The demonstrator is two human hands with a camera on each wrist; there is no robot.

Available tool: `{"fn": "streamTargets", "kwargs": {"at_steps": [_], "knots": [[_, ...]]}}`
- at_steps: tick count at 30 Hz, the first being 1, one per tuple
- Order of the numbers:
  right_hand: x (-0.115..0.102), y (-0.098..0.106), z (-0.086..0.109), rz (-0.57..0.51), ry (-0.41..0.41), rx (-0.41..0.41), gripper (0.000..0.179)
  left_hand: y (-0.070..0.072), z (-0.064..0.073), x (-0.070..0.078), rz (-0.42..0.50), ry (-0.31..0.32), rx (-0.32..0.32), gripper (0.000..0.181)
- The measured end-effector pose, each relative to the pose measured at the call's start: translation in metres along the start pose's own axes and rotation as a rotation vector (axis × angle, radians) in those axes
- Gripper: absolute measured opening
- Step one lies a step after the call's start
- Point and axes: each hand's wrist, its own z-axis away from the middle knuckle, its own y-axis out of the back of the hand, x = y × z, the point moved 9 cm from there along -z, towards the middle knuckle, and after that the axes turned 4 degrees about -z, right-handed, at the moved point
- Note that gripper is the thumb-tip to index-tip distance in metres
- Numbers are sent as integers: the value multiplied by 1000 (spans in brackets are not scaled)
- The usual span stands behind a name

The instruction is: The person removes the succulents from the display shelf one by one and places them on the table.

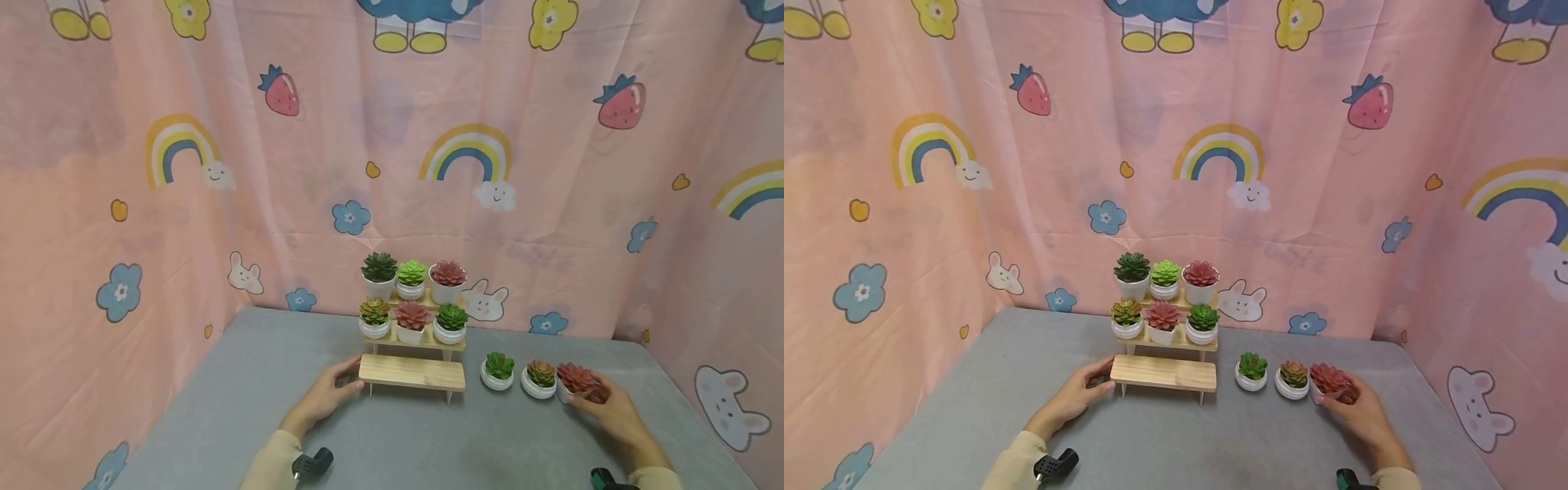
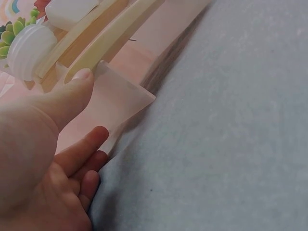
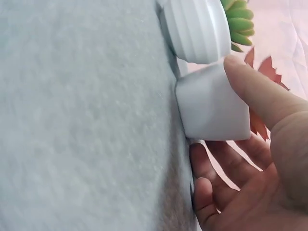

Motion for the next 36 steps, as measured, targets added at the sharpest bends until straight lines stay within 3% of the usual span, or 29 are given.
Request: {"fn": "streamTargets", "kwargs": {"at_steps": [6,15,27,31,36], "knots": [[-1,5,1,-12,11,50,81,0,0,-2,16,7,1,61],[8,13,3,-36,-41,65,88,-1,-1,-2,23,12,-3,61],[1,15,0,-79,-55,-20,105,1,-2,-6,23,11,4,62],[-16,24,6,-88,6,66,103,0,-2,-7,20,7,2,62],[-40,36,17,-85,106,239,88,0,-2,-7,27,12,-1,62]]}}
